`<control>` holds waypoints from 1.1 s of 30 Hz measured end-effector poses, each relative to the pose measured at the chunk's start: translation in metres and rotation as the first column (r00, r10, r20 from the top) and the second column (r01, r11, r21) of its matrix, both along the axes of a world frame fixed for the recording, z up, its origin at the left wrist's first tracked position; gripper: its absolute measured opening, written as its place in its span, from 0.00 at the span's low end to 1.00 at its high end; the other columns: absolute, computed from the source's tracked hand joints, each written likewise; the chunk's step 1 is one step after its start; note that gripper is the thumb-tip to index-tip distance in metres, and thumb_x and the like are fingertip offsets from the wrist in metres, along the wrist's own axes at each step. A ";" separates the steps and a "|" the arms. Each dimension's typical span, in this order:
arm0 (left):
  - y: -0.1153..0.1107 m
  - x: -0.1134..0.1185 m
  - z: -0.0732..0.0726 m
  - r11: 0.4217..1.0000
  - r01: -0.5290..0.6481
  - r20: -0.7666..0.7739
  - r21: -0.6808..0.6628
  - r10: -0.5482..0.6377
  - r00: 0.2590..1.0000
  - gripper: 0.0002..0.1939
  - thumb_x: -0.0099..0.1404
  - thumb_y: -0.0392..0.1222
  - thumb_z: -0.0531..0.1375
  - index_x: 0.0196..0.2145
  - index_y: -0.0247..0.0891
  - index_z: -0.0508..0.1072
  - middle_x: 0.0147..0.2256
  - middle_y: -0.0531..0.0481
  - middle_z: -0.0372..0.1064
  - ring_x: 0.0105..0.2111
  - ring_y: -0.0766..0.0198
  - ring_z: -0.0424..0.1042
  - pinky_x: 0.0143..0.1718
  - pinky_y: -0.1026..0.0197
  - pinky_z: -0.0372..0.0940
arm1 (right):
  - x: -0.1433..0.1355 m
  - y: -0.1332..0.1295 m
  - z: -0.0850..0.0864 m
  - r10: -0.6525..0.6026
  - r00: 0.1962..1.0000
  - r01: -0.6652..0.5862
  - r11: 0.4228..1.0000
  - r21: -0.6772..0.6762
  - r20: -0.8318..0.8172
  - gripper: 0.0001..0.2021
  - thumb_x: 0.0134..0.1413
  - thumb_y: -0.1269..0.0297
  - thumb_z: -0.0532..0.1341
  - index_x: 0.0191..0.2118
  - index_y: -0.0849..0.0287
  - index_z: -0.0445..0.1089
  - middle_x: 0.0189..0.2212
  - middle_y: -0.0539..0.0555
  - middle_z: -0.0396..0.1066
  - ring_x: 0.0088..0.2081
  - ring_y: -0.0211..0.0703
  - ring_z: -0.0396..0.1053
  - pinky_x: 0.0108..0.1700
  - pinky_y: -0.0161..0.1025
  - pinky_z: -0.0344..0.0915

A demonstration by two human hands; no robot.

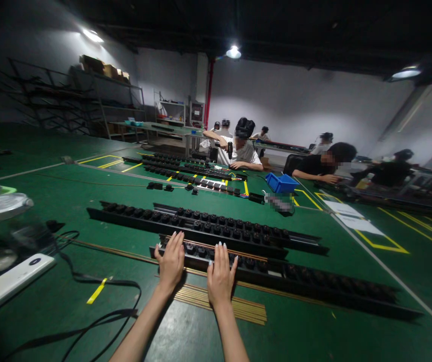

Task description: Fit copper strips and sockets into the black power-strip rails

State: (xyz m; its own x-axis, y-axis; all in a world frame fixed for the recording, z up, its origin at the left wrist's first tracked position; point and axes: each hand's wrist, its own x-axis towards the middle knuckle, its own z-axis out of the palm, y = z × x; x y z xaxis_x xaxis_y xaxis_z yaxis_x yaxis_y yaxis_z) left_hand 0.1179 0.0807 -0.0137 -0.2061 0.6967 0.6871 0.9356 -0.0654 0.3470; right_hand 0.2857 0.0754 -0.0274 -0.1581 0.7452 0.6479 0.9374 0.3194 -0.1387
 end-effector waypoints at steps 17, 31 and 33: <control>-0.006 0.021 0.003 0.998 0.059 -0.057 -0.013 -0.059 0.997 0.26 0.70 0.37 0.43 0.64 0.44 0.48 0.60 0.45 0.57 0.60 0.60 0.56 0.62 0.44 0.24 | 0.000 0.000 0.000 0.001 1.000 -0.001 1.000 0.008 0.005 0.26 0.62 0.68 0.43 0.65 0.60 0.46 0.62 0.57 0.55 0.64 0.42 0.47 0.64 0.55 0.31; -0.010 0.041 0.010 0.987 0.157 -0.102 0.025 -0.154 0.983 0.25 0.69 0.38 0.45 0.63 0.43 0.50 0.59 0.45 0.60 0.59 0.61 0.59 0.63 0.48 0.24 | 0.000 0.000 -0.001 -0.010 1.000 0.010 1.000 -0.004 0.011 0.26 0.63 0.67 0.42 0.66 0.60 0.45 0.62 0.58 0.54 0.64 0.43 0.46 0.64 0.55 0.32; -0.011 0.044 0.011 0.985 0.171 -0.123 0.018 -0.168 0.978 0.25 0.69 0.37 0.45 0.63 0.44 0.52 0.57 0.46 0.62 0.58 0.60 0.60 0.63 0.47 0.25 | 0.000 0.000 -0.001 -0.010 1.000 0.010 1.000 -0.003 0.011 0.26 0.63 0.67 0.42 0.65 0.61 0.46 0.62 0.58 0.54 0.64 0.43 0.46 0.64 0.55 0.32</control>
State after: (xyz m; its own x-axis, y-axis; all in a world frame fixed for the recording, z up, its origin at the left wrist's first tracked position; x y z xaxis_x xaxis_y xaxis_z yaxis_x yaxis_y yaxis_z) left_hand 0.1617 0.0700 -0.0030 -0.0012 0.6942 0.7197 0.9450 -0.2346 0.2279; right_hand 0.2856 0.0755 -0.0285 -0.1581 0.7487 0.6438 0.9420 0.3099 -0.1291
